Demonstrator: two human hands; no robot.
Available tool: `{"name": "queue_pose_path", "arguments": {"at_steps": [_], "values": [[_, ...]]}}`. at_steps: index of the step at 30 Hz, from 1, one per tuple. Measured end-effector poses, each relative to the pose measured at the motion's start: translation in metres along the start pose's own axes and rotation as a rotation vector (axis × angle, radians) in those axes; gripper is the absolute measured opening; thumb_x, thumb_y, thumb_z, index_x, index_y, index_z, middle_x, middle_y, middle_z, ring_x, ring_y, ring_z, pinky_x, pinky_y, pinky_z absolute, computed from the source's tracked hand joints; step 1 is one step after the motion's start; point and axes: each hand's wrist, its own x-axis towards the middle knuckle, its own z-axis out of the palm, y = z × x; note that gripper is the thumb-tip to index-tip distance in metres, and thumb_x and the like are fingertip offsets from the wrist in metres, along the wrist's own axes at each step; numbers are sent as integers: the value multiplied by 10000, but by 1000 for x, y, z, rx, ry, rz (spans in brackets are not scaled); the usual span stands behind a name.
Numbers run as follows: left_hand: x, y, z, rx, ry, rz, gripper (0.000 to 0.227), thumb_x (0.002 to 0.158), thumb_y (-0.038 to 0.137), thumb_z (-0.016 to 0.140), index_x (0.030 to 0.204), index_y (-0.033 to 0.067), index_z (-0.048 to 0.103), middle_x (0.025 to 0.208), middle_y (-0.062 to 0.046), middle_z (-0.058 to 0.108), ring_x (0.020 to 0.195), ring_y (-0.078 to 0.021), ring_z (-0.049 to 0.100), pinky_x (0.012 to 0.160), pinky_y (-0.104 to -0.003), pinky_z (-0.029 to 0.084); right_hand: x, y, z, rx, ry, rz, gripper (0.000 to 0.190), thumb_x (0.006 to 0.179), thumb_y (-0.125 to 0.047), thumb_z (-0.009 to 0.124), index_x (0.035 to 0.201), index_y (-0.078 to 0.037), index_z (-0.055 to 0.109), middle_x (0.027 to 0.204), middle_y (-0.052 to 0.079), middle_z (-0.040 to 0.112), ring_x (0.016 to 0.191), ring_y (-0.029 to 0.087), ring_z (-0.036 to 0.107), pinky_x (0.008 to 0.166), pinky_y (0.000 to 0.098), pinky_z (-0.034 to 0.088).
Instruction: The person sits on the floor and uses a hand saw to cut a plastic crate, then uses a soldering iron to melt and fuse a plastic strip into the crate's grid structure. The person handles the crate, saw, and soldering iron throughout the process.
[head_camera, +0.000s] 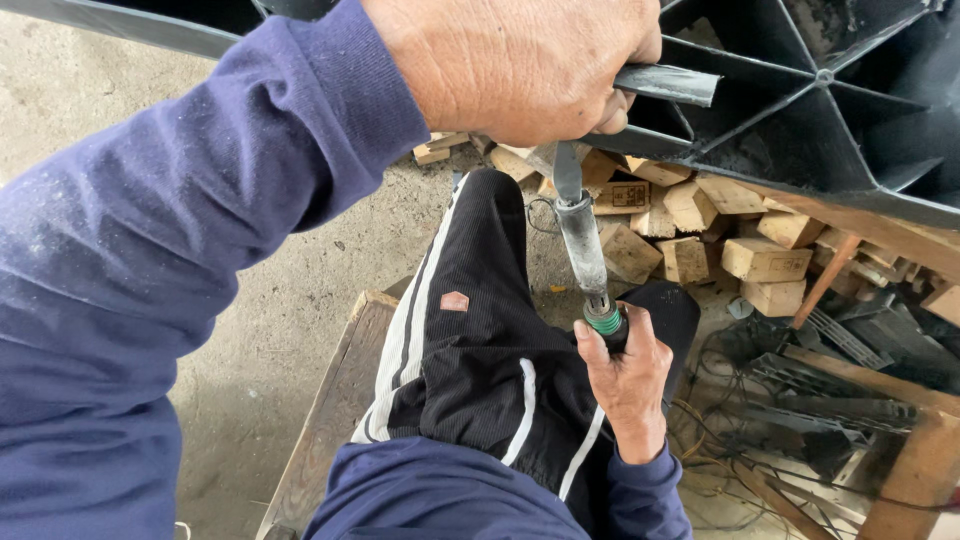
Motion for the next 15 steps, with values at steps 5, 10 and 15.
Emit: {"name": "queue_pose_path", "arguments": {"at_steps": [5, 10, 15], "values": [[3, 0, 0, 65, -56, -40, 244, 987, 284, 735, 999, 41, 740, 697, -110, 683, 562, -261, 662, 498, -404, 530, 6, -6, -3, 22, -41, 30, 341, 927, -267, 769, 1108, -17, 625, 757, 83, 711, 643, 154, 713, 593, 294, 554], [0, 6, -5, 255, 16, 90, 236, 943, 289, 753, 914, 55, 773, 758, -91, 695, 658, -255, 690, 603, -390, 559, 13, -11, -9, -4, -112, 51, 327, 930, -264, 752, 1107, -26, 614, 753, 108, 720, 660, 198, 741, 599, 315, 555], [-3, 6, -9, 723, -31, 381, 123, 838, 261, 733, 927, 254, 818, 876, 9, 708, 865, -179, 722, 739, -313, 586, 22, -11, -20, -88, -146, -23, 346, 935, -270, 748, 1116, -15, 600, 792, 124, 723, 655, 256, 731, 584, 355, 547]]}}
